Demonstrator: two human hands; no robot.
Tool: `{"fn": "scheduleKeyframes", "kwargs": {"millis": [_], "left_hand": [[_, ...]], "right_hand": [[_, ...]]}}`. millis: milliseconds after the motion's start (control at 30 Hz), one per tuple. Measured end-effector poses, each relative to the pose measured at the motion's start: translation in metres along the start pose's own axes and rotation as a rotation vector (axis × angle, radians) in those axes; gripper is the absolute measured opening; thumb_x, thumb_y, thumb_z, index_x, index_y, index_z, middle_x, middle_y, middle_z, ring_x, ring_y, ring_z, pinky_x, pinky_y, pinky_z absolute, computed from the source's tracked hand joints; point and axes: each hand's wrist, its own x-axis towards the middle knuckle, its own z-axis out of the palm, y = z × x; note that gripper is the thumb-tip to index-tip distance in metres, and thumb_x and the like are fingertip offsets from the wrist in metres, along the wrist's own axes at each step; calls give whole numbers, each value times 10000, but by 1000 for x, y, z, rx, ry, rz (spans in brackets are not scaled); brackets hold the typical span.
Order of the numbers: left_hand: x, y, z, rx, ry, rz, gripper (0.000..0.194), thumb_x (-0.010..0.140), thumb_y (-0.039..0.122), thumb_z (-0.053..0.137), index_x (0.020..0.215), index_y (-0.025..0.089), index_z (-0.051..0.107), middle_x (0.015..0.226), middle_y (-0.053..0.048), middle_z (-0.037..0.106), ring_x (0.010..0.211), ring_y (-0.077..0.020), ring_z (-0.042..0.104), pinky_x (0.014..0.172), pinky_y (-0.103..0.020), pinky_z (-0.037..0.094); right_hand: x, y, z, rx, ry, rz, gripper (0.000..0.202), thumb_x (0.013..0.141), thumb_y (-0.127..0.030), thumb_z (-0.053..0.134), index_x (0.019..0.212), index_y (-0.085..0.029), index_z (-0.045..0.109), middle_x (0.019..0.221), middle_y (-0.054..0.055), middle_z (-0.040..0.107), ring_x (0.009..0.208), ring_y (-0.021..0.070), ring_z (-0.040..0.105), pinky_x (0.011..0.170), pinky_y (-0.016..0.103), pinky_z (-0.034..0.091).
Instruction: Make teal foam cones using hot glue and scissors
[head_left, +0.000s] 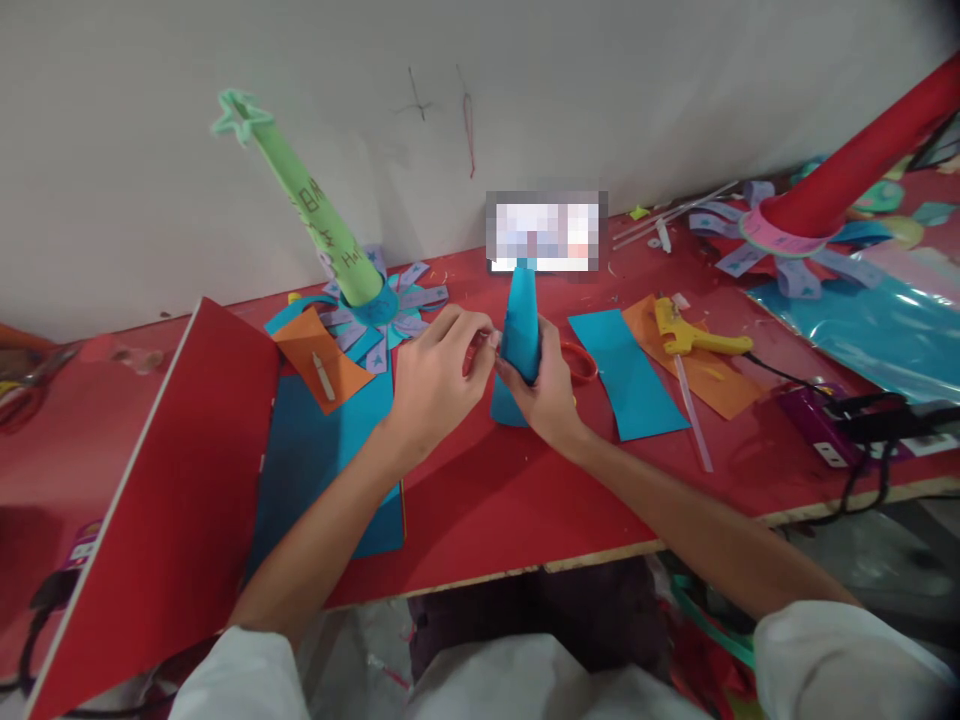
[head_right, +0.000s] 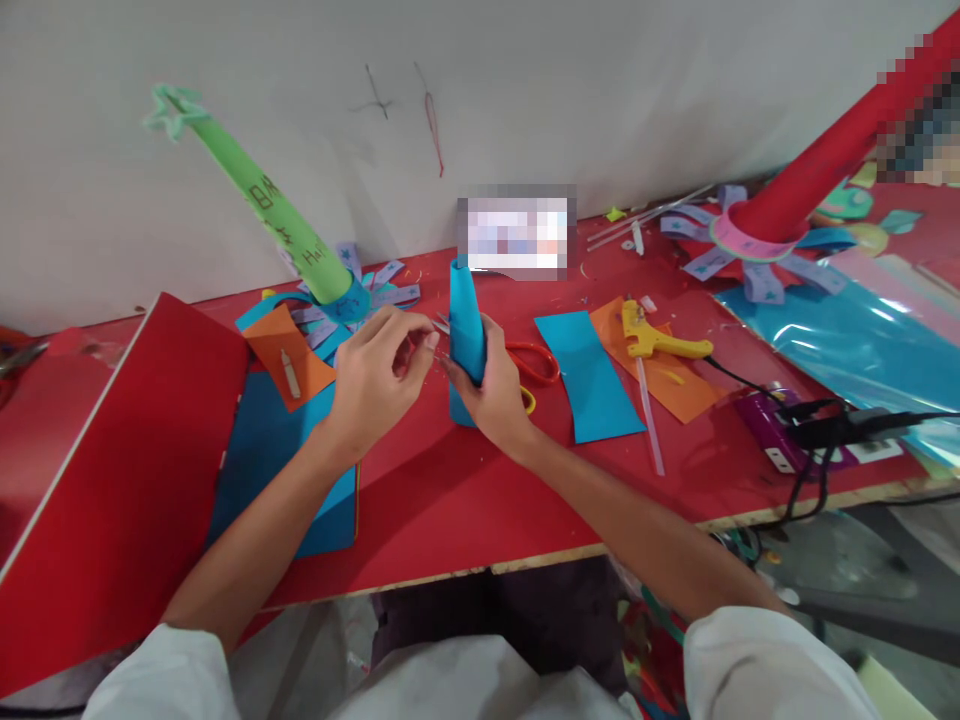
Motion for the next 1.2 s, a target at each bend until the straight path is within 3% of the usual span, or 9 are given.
{"fn": "scheduleKeyframes", "kwargs": {"millis": [500, 933, 1200], "left_hand": [[-1, 4, -2, 73, -2, -7, 137, 1039, 218, 519, 962, 218, 632, 955, -60, 713, 789, -182, 604, 688, -327, 379], [-2, 1, 2, 197, 52, 81, 113, 1026, 164, 525, 962, 203, 611, 924, -42, 708, 762, -156, 616, 654, -305, 403], [-2, -1, 0, 147, 73, 69, 100, 994, 127, 566, 948, 206, 604, 916, -22, 706, 740, -135, 611, 647, -287, 408]], "right_hand": [[-6, -5, 0, -47, -23, -20, 652, 944, -545, 743, 1487, -332, 453, 1399, 132, 655, 1230, 357, 673, 1018, 557, 575], [-6, 0, 3, -79, -4, -91, 645, 956, -553, 734, 1492, -304, 475, 1380, 133, 676, 1176, 332, 706, 955, 521, 615], [-4, 0, 3, 16, -31, -82, 550, 959, -467, 724, 1430, -284, 508, 1309, 121, 696, 1113, 299, 711, 930, 488, 617]]}}
